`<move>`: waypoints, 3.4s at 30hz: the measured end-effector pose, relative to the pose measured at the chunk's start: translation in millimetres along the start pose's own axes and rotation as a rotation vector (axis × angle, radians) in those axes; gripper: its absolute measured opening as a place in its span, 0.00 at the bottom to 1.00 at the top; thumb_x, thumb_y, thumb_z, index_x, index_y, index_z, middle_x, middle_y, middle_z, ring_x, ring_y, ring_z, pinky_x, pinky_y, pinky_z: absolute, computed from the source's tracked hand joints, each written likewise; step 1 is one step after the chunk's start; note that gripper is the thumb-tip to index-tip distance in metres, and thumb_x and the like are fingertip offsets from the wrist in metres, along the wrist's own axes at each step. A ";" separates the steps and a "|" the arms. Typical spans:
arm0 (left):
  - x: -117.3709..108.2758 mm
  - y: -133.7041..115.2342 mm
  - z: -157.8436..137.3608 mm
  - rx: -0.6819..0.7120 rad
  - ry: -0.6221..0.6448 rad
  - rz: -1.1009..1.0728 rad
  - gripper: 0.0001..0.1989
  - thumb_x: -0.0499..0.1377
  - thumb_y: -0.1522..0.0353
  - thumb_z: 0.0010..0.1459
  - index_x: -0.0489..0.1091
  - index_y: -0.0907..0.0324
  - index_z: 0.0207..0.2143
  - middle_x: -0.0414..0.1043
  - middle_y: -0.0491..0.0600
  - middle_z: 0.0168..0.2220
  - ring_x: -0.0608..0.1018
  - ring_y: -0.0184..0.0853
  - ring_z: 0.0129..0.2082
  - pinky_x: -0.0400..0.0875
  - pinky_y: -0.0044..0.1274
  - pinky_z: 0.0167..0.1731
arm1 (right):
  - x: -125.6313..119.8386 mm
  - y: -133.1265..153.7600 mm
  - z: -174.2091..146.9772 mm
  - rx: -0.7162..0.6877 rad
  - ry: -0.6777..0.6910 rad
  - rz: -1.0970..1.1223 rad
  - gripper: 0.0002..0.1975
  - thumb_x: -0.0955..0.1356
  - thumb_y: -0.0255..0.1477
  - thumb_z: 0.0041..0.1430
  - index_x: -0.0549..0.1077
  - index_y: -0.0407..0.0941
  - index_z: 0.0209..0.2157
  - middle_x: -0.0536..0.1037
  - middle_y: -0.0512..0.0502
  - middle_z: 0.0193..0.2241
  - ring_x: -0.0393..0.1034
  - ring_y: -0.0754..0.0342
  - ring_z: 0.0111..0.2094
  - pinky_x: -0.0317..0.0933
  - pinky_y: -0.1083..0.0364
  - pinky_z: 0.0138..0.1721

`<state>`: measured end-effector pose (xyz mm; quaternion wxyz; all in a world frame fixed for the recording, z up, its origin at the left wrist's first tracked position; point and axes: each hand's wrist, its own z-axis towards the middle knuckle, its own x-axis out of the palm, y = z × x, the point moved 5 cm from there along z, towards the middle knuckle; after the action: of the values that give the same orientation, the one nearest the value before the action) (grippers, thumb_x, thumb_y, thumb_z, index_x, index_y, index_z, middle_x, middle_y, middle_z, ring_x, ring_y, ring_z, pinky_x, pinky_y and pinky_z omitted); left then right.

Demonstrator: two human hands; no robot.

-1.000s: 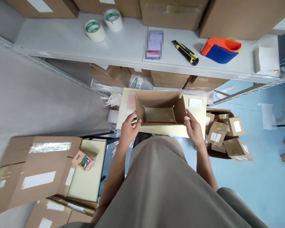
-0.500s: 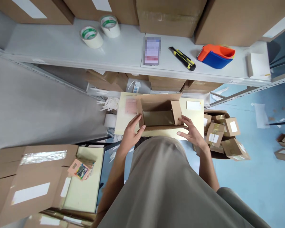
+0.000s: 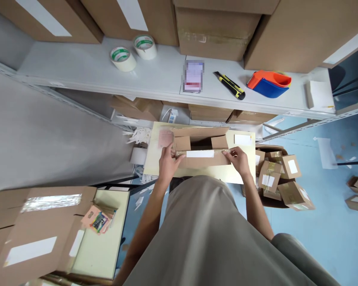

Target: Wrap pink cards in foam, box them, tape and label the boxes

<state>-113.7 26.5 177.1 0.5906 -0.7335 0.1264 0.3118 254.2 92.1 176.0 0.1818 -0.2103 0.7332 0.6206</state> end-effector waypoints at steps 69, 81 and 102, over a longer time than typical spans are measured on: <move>40.3 -300.0 97.0 0.957 -0.041 0.026 0.18 0.57 0.70 0.76 0.78 0.56 0.63 0.80 0.57 0.64 0.75 0.46 0.70 0.68 0.45 0.75 | -139.6 129.4 210.5 -0.203 -0.208 -0.931 0.30 0.67 0.29 0.72 0.63 0.29 0.69 0.74 0.15 0.64 0.67 0.29 0.66 0.56 0.36 0.69; 31.8 -211.6 12.0 0.674 0.041 -0.340 0.11 0.59 0.64 0.78 0.78 0.54 0.56 0.85 0.54 0.54 0.87 0.40 0.53 0.83 0.33 0.57 | -119.5 110.5 102.5 -0.346 -0.247 -0.276 0.27 0.67 0.54 0.75 0.68 0.45 0.58 0.83 0.34 0.43 0.78 0.36 0.42 0.73 0.39 0.49; -42.8 -113.5 -71.4 0.113 0.004 -0.482 0.23 0.65 0.46 0.70 0.80 0.54 0.49 0.83 0.54 0.45 0.84 0.40 0.42 0.81 0.30 0.44 | 59.5 128.6 -59.7 -0.301 0.515 0.250 0.30 0.70 0.62 0.70 0.71 0.50 0.52 0.81 0.41 0.47 0.78 0.44 0.45 0.76 0.45 0.50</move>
<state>-62.0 -18.1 300.2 0.6879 -0.7088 -0.0338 0.1528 134.8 46.4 261.6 -0.1204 -0.2935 0.6751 0.6660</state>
